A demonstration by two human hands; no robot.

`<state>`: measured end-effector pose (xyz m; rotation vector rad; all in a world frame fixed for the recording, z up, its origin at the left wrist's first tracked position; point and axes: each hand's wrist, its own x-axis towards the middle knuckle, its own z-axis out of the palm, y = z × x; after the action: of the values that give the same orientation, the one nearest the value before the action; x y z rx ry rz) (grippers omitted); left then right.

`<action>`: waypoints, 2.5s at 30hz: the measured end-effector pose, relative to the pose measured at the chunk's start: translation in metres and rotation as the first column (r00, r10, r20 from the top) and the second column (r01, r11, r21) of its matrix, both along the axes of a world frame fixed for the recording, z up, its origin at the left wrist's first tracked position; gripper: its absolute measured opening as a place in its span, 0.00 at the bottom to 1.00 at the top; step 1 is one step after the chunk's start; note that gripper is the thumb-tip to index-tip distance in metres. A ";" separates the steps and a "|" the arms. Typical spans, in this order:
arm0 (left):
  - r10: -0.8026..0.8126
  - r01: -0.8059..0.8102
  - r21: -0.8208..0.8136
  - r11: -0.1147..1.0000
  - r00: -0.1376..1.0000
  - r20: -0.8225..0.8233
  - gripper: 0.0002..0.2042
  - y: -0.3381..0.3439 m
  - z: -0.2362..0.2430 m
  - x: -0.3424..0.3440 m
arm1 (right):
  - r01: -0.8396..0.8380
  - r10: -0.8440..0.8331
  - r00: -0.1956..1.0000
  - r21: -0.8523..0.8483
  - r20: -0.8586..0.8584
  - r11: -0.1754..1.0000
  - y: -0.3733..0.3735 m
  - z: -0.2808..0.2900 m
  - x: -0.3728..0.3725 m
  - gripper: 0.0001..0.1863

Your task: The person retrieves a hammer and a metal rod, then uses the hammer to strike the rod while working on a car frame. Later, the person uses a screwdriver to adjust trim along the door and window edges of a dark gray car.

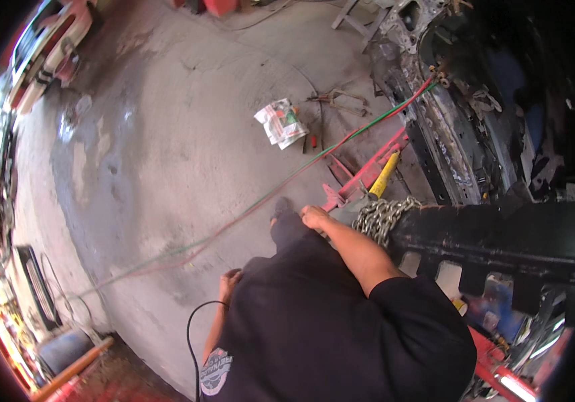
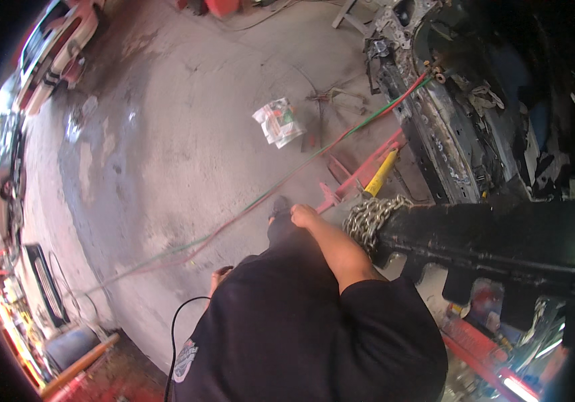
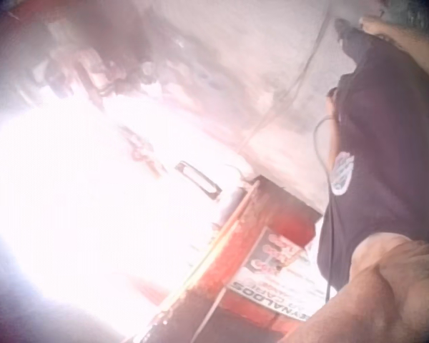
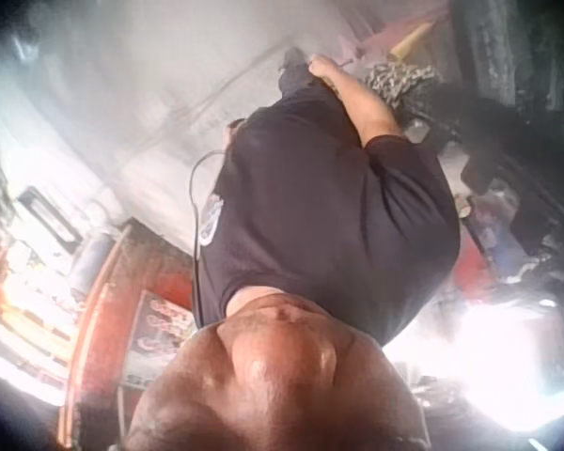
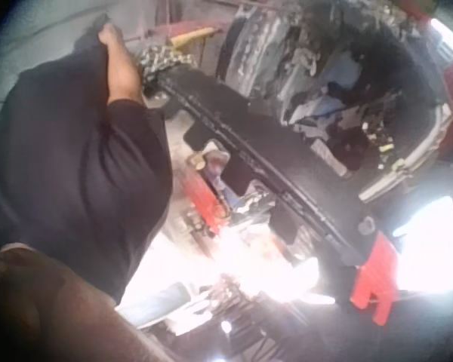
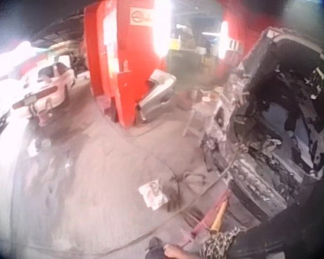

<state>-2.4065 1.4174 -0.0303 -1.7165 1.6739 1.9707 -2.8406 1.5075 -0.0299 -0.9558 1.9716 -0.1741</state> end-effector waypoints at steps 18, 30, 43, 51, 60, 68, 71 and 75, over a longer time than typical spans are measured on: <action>-0.752 0.801 -0.354 0.483 0.586 0.301 0.14 -0.498 -0.080 -0.264 | 0.561 -0.539 0.783 -0.020 -0.311 0.827 -0.061 -0.073 -0.114 0.14; -0.736 0.773 -0.105 0.625 0.629 0.252 0.17 -0.773 0.009 -0.600 | 0.827 -0.804 0.557 0.057 -0.206 0.559 -0.291 0.087 -0.095 0.20; -0.945 0.945 -0.057 -0.323 -0.325 -0.031 0.17 -0.532 0.080 -0.688 | 0.976 -0.989 -0.140 -0.173 -0.048 -0.130 -0.242 -0.072 -0.026 0.16; -0.958 0.960 0.035 -0.279 -0.280 0.063 0.14 -0.518 0.089 -0.775 | 0.932 -0.955 -0.296 -0.228 -0.027 -0.282 -0.266 -0.070 -0.043 0.18; -0.598 0.620 0.117 -0.776 -0.782 0.174 0.17 -0.531 0.000 -0.967 | 0.124 -0.014 -0.850 0.173 0.527 -0.977 -0.382 -0.046 -0.096 0.25; -0.289 0.308 -0.010 -0.951 -0.878 0.383 0.16 -0.498 -0.095 -1.066 | 0.266 -0.250 -0.950 0.066 0.190 -0.962 -0.582 -0.153 -0.194 0.32; -0.392 0.419 -0.007 -0.908 -0.843 0.367 0.16 -0.505 -0.160 -1.068 | 0.379 -0.379 -0.925 -0.032 -0.007 -0.925 -0.530 -0.174 -0.237 0.34; -0.465 0.463 -0.069 -0.884 -0.851 0.244 0.16 -0.494 -0.244 -1.035 | 0.306 -0.293 -0.941 -0.054 -0.171 -0.950 -0.493 -0.304 -0.247 0.55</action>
<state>-3.4419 0.9231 -0.2745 0.9147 1.7650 0.1610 -3.0872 1.0146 -0.3342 2.3929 1.6563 -1.1892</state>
